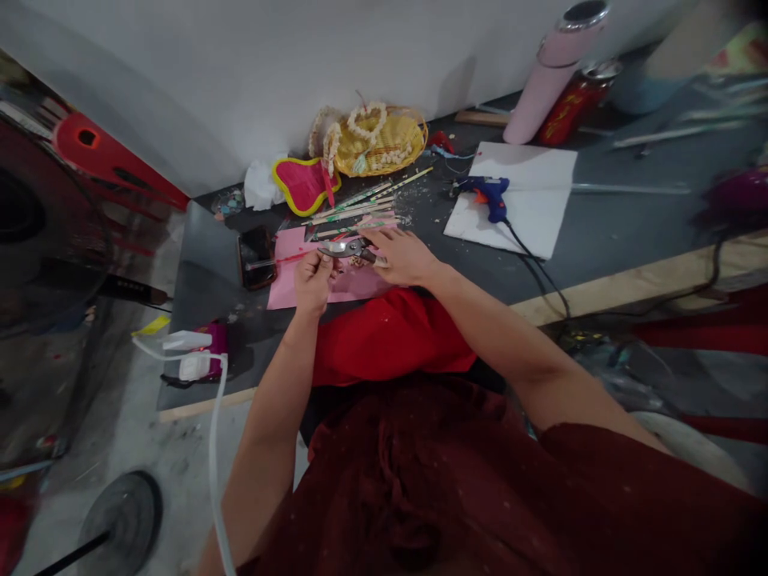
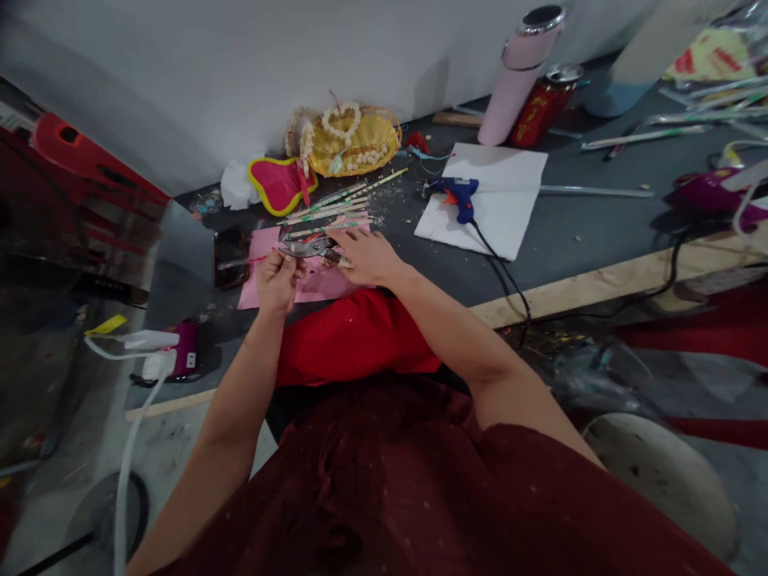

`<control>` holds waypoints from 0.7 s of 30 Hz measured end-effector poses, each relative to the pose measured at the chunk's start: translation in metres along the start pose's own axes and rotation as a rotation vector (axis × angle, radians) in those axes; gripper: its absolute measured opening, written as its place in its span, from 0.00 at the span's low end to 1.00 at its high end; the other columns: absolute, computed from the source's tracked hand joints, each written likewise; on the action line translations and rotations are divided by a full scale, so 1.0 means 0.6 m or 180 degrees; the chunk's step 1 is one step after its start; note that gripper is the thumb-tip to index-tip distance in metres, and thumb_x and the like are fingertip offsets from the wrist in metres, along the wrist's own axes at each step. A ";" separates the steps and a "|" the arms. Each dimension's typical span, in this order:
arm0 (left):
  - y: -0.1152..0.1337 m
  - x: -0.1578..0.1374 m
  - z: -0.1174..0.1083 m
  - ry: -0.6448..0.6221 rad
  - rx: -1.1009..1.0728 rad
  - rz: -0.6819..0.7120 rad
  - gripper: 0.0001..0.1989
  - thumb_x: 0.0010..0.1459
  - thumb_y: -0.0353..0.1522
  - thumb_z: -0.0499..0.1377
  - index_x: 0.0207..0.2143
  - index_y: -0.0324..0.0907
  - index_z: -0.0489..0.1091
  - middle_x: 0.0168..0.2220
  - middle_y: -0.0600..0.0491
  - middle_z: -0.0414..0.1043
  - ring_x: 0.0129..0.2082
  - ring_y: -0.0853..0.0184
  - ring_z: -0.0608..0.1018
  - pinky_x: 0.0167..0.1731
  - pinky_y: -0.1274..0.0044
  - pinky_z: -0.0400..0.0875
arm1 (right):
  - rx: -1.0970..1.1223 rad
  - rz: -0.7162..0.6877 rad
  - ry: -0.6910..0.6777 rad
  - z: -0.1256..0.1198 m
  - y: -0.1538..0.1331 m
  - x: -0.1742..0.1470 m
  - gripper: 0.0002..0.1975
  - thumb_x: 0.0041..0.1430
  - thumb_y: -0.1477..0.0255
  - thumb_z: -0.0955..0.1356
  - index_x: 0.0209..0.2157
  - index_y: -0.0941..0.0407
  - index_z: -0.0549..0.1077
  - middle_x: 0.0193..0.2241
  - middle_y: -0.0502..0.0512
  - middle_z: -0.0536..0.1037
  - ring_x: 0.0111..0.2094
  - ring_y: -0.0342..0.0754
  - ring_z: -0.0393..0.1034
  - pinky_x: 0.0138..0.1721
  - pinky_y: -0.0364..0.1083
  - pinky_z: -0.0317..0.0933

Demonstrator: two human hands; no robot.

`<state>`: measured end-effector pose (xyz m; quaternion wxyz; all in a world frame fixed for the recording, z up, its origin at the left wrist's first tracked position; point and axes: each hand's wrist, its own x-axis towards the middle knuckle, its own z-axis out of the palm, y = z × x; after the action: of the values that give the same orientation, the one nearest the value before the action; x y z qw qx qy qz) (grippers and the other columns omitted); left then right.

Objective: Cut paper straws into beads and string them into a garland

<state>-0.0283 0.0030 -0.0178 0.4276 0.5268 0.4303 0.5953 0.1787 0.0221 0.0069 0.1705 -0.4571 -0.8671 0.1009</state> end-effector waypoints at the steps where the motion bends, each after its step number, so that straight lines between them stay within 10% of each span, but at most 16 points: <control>1: 0.001 0.000 0.001 -0.0007 -0.0041 0.0003 0.17 0.53 0.44 0.62 0.24 0.39 0.68 0.22 0.55 0.70 0.18 0.77 0.67 0.18 0.83 0.61 | 0.0011 -0.0011 0.0010 -0.001 0.001 0.000 0.34 0.57 0.64 0.64 0.64 0.55 0.52 0.59 0.64 0.64 0.56 0.62 0.60 0.51 0.58 0.56; 21: 0.015 0.003 0.006 0.0229 -0.0128 -0.0160 0.10 0.50 0.37 0.66 0.32 0.40 0.72 0.25 0.55 0.70 0.19 0.78 0.67 0.20 0.84 0.62 | -0.0571 0.1169 0.0261 0.001 0.046 0.000 0.34 0.59 0.49 0.61 0.60 0.55 0.59 0.53 0.68 0.67 0.52 0.66 0.60 0.47 0.63 0.57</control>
<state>-0.0253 0.0022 -0.0082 0.4372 0.4854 0.4465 0.6115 0.1995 0.0373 -0.0025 0.1430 -0.6245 -0.7671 0.0339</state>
